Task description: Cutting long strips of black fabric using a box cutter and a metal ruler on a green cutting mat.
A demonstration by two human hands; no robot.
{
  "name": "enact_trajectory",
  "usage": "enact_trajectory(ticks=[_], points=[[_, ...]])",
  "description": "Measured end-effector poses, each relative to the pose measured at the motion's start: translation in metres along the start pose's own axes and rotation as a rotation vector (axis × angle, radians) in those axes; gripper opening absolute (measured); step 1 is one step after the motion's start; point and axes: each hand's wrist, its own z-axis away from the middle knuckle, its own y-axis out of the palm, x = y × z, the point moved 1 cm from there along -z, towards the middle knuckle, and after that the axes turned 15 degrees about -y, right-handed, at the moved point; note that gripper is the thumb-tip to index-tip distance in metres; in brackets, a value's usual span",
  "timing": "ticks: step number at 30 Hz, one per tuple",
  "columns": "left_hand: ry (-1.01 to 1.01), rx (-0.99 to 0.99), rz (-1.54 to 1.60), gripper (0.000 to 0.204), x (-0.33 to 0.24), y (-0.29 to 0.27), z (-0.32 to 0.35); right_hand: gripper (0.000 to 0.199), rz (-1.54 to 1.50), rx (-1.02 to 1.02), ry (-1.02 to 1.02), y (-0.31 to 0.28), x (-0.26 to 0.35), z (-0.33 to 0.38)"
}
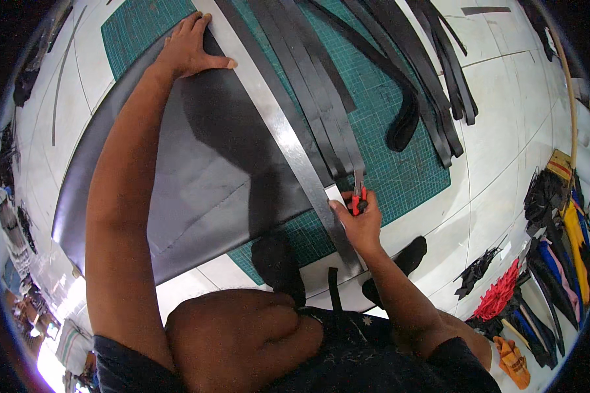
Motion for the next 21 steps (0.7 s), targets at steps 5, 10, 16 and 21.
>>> enact_trajectory(ticks=[5, 10, 16, 21], points=[[-0.069, 0.079, -0.064, 0.131, -0.019, -0.016, 0.005, 0.043, -0.014, -0.043, -0.078, 0.000, -0.010, 0.004], [-0.137, 0.183, -0.356, 0.118, -0.070, -0.054, 0.018, 0.041, -0.027, -0.215, -0.085, -0.032, -0.063, 0.007], [-0.118, 0.473, -0.215, 0.084, -0.083, -0.058, 0.024, 0.042, -0.044, -0.421, -0.288, -0.081, -0.063, -0.033], [-0.135, 0.444, -0.292, 0.134, -0.094, -0.054, 0.048, 0.041, -0.159, -0.208, -0.267, -0.048, 0.047, -0.074]])
